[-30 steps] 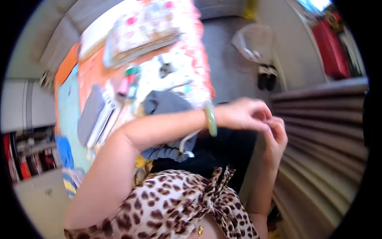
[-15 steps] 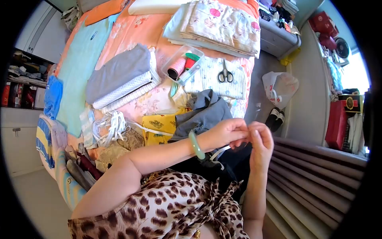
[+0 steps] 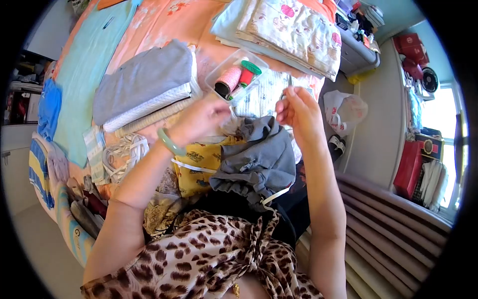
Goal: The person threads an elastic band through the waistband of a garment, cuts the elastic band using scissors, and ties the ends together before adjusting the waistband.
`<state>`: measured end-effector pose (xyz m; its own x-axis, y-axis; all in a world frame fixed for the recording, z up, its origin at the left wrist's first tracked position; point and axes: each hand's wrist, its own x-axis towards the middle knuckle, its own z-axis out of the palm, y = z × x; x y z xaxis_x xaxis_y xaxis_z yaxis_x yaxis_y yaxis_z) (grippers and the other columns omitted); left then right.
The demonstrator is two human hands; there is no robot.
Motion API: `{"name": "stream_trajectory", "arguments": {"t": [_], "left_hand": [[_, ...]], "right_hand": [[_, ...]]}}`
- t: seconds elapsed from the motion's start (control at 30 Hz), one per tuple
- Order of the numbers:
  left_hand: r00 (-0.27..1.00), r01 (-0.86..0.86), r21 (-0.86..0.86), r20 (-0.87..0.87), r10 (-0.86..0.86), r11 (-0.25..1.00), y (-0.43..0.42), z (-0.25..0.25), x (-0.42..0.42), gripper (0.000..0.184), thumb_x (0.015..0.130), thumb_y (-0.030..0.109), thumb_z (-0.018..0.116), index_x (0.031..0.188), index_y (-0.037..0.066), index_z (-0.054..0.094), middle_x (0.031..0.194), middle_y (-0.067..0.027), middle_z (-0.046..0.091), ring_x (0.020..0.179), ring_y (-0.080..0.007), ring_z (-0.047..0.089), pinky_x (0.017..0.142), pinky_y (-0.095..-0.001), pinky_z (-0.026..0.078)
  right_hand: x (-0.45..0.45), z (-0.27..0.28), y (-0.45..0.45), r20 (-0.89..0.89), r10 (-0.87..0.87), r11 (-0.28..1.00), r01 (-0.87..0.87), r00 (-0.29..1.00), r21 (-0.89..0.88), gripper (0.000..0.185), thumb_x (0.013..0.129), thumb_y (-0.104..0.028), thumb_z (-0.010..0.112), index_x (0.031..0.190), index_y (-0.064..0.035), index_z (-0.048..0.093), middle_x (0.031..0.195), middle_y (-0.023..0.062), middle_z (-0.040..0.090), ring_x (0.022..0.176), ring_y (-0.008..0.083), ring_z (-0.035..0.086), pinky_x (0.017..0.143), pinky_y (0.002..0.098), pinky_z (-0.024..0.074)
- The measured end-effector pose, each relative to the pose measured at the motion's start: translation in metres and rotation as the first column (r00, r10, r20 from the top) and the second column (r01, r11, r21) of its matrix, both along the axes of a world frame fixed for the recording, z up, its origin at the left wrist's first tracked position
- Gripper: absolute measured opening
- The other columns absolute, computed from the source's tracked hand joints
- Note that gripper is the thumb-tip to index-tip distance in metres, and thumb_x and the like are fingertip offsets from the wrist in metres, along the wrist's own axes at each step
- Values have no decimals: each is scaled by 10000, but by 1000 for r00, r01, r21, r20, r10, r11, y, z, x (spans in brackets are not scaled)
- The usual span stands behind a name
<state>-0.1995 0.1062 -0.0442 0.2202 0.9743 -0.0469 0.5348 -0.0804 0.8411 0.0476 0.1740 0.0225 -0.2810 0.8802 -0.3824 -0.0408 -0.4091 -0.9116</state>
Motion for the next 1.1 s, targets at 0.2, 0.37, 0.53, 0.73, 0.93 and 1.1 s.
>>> {"name": "stream_trajectory", "arguments": {"t": [0.2, 0.37, 0.53, 0.73, 0.93, 1.1], "left_hand": [[955, -272, 73, -98, 279, 959, 75, -12, -36, 247, 899, 270, 633, 982, 40, 668, 928, -155, 685, 848, -302, 663, 754, -383, 500], [951, -173, -23, -265, 161, 985, 86, -18, -22, 320, 895, 340, 614, 1018, 47, 661, 980, -194, 677, 921, -365, 648, 818, -451, 495], [958, -131, -55, -264, 112, 990, 87, -33, -19, 370, 864, 378, 628, 1037, 53, 666, 976, -198, 687, 924, -364, 657, 821, -450, 503], [930, -268, -33, -269, 249, 963, 83, -42, -11, 418, 825, 412, 655, 1001, 33, 678, 942, -218, 691, 911, -366, 668, 805, -459, 512], [920, -286, -23, -285, 268, 958, 80, -41, -6, 448, 807, 448, 677, 980, 36, 690, 934, -194, 705, 895, -358, 676, 789, -448, 521], [949, -309, -180, -125, 290, 934, 88, -59, -14, 526, 810, 480, 747, 1016, 4, 660, 944, -137, 708, 871, -206, 672, 789, -335, 518]], "right_hand": [[-50, -25, 69, 282, 219, 933, -284, 934, 219, 219, 943, -209, 581, 958, -15, 681, 676, 35, 606, 536, 101, 549, 503, 244, 455], [-76, -52, 61, 587, 261, 902, -410, 766, 134, 197, 834, -168, 611, 873, -6, 716, 627, 101, 674, 501, 148, 641, 514, 298, 526], [-84, -69, 46, 666, 232, 902, -414, 709, 126, 163, 820, -146, 603, 800, -12, 693, 601, 100, 670, 493, 182, 652, 534, 324, 541], [-95, -88, 46, 740, 151, 888, -420, 655, 190, 144, 799, -153, 617, 808, -17, 662, 714, 172, 683, 704, 304, 690, 679, 408, 547], [-105, -96, 51, 814, 84, 846, -473, 575, 247, 167, 794, -168, 614, 847, -20, 669, 868, 230, 685, 877, 409, 661, 789, 484, 521], [-104, -114, 66, 818, 148, 823, -529, 555, 210, 222, 830, -203, 580, 920, -39, 700, 925, 246, 687, 881, 380, 683, 785, 468, 534]]}}
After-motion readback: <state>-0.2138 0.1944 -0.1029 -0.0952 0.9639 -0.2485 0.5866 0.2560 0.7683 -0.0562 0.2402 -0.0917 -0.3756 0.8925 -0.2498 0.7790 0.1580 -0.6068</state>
